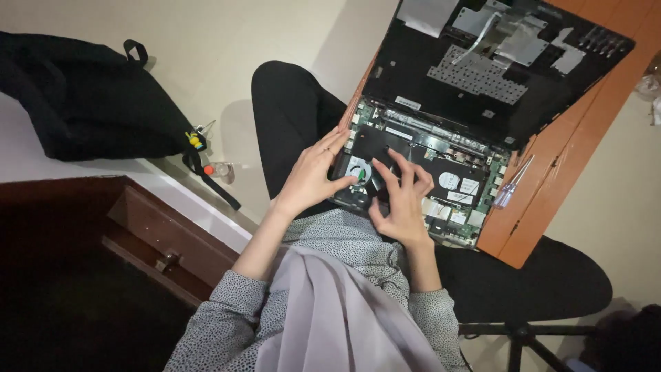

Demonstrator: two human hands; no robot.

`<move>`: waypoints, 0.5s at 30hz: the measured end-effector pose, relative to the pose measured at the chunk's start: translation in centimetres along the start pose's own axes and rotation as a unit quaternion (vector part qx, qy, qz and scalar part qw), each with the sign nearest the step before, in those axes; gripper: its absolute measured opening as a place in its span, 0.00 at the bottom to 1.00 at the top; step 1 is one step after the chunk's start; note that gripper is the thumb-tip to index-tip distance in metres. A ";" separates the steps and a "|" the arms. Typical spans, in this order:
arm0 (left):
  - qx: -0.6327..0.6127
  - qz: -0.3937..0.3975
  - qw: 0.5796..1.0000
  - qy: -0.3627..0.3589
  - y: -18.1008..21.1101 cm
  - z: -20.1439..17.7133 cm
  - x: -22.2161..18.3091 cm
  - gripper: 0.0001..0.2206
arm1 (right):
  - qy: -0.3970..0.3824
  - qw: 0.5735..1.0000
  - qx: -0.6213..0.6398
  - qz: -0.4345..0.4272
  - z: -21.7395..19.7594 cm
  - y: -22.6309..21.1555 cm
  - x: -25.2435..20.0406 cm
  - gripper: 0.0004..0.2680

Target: Inspecting and manipulating internal components of a laptop using a screwdriver and hands.

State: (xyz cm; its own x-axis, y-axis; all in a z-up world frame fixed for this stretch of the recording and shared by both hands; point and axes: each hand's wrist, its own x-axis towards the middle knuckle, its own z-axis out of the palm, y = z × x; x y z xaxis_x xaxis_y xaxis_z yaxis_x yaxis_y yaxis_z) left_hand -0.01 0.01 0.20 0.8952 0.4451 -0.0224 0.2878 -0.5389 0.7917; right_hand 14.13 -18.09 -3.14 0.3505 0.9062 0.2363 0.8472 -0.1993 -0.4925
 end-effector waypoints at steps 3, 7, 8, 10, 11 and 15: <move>-0.007 -0.005 1.000 -0.006 0.5 -0.3 0.1 0.39 | 0.006 0.998 0.058 0.022 0.2 0.5 -0.4 0.30; 0.006 0.003 1.000 0.008 0.4 0.0 0.1 0.39 | 0.043 0.993 0.106 0.040 0.6 0.8 -0.5 0.24; 0.007 0.004 1.000 0.014 0.4 0.0 0.1 0.37 | 0.064 0.990 0.118 0.039 0.6 0.8 -0.4 0.21; 0.011 0.003 1.000 0.020 -0.2 0.7 0.3 0.36 | 0.088 0.987 0.125 0.045 0.7 1.2 -0.6 0.19; 0.015 0.001 1.000 0.025 -0.5 1.0 0.3 0.36 | 0.111 0.984 0.133 0.051 0.8 1.3 -0.7 0.17; 0.031 -0.003 0.999 0.024 0.4 1.0 0.2 0.38 | 0.161 0.974 0.137 0.086 0.6 1.3 -0.5 0.11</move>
State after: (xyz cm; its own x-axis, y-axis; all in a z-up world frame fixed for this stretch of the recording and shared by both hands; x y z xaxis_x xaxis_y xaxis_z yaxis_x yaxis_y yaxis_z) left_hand 0.58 -0.83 -0.07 0.8762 0.4819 0.0026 0.3158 -0.5783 0.7523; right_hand 14.83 -18.59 -4.37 0.6226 0.6951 0.3593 0.6417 -0.1908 -0.7428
